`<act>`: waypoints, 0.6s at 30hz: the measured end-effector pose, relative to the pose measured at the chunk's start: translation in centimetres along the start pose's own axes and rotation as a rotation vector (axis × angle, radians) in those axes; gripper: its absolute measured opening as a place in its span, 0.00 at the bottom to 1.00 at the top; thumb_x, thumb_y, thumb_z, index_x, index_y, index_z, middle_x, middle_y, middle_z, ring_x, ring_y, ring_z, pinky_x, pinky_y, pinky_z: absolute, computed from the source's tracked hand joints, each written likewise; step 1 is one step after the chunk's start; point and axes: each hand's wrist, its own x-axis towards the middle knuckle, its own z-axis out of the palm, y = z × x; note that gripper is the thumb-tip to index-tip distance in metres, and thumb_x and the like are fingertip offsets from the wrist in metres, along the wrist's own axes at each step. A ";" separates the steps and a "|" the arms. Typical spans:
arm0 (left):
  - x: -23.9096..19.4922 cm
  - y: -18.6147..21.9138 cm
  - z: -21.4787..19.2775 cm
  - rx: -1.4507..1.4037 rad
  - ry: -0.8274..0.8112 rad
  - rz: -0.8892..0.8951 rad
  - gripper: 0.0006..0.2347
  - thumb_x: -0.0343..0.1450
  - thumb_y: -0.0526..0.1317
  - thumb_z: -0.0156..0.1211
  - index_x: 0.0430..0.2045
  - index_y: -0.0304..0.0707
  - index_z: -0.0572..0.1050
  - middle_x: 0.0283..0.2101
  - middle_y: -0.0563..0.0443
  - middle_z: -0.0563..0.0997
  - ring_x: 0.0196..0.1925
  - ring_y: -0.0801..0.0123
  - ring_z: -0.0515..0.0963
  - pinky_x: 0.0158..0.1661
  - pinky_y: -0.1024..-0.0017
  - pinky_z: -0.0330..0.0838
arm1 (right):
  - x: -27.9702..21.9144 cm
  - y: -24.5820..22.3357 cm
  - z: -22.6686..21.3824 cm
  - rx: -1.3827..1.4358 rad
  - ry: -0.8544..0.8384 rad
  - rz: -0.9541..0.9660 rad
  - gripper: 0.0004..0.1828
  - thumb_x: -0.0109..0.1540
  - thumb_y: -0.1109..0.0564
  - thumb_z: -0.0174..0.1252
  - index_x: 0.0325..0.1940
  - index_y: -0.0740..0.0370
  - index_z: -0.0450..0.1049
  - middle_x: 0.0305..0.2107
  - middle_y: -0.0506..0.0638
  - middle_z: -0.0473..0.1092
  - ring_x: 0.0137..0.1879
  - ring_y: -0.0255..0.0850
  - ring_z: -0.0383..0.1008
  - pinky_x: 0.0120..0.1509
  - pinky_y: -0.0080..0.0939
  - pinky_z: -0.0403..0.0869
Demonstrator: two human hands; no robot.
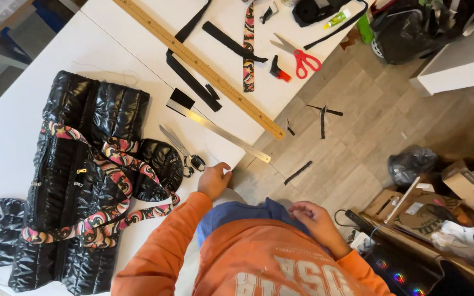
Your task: The person uses scissors to cut small black fabric strips on a workbench filled with sewing supplies.
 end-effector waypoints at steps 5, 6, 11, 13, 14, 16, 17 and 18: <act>1.4 0.9 -3.7 -0.102 0.065 -0.077 0.10 0.74 0.42 0.55 0.45 0.44 0.79 0.28 0.49 0.83 0.32 0.56 0.82 0.33 0.57 0.74 | 3.0 -4.1 -2.5 -0.035 0.033 0.064 0.14 0.65 0.58 0.58 0.51 0.67 0.79 0.42 0.58 0.83 0.44 0.47 0.86 0.54 0.43 0.81; 1.2 1.1 -3.9 -0.130 0.068 -0.112 0.10 0.74 0.41 0.55 0.46 0.42 0.79 0.30 0.47 0.83 0.32 0.56 0.82 0.32 0.58 0.75 | 3.5 -4.4 -2.9 -0.015 0.032 0.098 0.14 0.65 0.59 0.58 0.52 0.69 0.79 0.43 0.59 0.82 0.44 0.49 0.86 0.55 0.44 0.81; 2.3 0.9 -1.8 -0.172 0.105 -0.103 0.10 0.75 0.40 0.55 0.46 0.39 0.78 0.29 0.47 0.83 0.30 0.58 0.82 0.31 0.61 0.75 | 7.6 -6.4 -4.1 -0.098 -0.100 0.049 0.13 0.64 0.58 0.58 0.50 0.67 0.80 0.41 0.58 0.83 0.44 0.46 0.86 0.54 0.41 0.82; 2.2 1.8 -0.8 -0.180 0.118 -0.130 0.10 0.75 0.41 0.55 0.46 0.40 0.78 0.28 0.48 0.83 0.31 0.58 0.82 0.33 0.59 0.75 | 9.2 -6.4 -5.0 -0.168 -0.161 0.021 0.13 0.64 0.57 0.58 0.50 0.65 0.80 0.42 0.56 0.83 0.44 0.44 0.87 0.55 0.40 0.82; 2.1 2.8 -0.8 -0.189 0.173 -0.141 0.10 0.75 0.40 0.54 0.44 0.39 0.79 0.25 0.48 0.82 0.27 0.59 0.80 0.30 0.60 0.73 | 10.4 -6.5 -5.5 -0.213 -0.201 0.004 0.13 0.64 0.56 0.59 0.49 0.64 0.81 0.41 0.54 0.83 0.44 0.42 0.87 0.53 0.39 0.81; 1.9 4.2 -0.2 -0.208 0.255 -0.177 0.09 0.75 0.38 0.52 0.43 0.38 0.80 0.22 0.48 0.81 0.22 0.60 0.78 0.26 0.62 0.72 | 12.0 -7.4 -6.8 -0.277 -0.275 -0.022 0.12 0.63 0.56 0.60 0.47 0.63 0.81 0.40 0.53 0.84 0.43 0.40 0.87 0.52 0.38 0.80; 1.9 4.5 0.5 -0.243 0.390 -0.148 0.09 0.75 0.38 0.52 0.42 0.38 0.80 0.18 0.51 0.75 0.19 0.62 0.73 0.24 0.62 0.67 | 12.5 -8.3 -7.6 -0.263 -0.293 0.007 0.13 0.63 0.57 0.59 0.49 0.64 0.81 0.41 0.53 0.84 0.43 0.42 0.86 0.52 0.38 0.80; 2.3 4.7 0.7 -0.269 0.540 -0.117 0.09 0.75 0.38 0.52 0.42 0.38 0.80 0.14 0.54 0.70 0.16 0.64 0.68 0.22 0.62 0.62 | 13.9 -9.5 -8.2 -0.250 -0.318 0.023 0.14 0.63 0.57 0.59 0.50 0.65 0.80 0.42 0.54 0.83 0.43 0.43 0.86 0.53 0.38 0.80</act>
